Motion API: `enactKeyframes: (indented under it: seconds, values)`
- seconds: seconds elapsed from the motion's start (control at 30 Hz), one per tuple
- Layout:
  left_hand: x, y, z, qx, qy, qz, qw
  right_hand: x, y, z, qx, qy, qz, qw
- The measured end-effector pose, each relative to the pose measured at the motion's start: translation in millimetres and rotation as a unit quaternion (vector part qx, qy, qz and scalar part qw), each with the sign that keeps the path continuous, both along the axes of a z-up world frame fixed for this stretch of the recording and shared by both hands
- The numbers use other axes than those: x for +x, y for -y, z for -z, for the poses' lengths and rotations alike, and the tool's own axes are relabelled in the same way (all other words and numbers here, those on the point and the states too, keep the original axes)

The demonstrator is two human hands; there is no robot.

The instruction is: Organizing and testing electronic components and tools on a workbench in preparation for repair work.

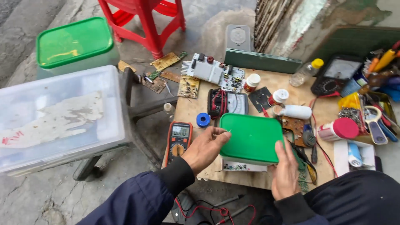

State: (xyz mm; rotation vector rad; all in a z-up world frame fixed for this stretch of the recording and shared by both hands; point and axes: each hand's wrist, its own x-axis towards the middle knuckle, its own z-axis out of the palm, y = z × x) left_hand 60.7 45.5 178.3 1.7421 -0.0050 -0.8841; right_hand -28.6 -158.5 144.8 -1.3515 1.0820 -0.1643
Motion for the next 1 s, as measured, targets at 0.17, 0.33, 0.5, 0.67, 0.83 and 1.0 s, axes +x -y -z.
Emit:
enactKeyframes:
  seconds: [0.17,0.33,0.5,0.67,0.83,1.0]
  values:
    - [22,2,57,-0.084,-0.052,-0.029,0.995,-14,28,31,0.081,-0.029,0.070,0.994]
    - [54,-60,39,0.093,0.129,-0.051,0.986,2,23,3,0.071,-0.012,0.045,0.996]
    - [24,-119,27,0.048,0.082,-0.108,0.990,-9,1,19,0.043,-0.035,-0.136,0.989]
    - [-15,-153,51,0.038,0.034,-0.131,0.990,-18,-31,69,0.133,-0.049,-0.209,0.968]
    - [-26,-148,58,-0.001,-0.031,-0.125,0.992,-4,-44,84,0.112,-0.018,-0.425,0.898]
    - [-21,-150,72,0.003,0.003,-0.109,0.994,3,-25,95,0.023,-0.084,-0.475,0.876]
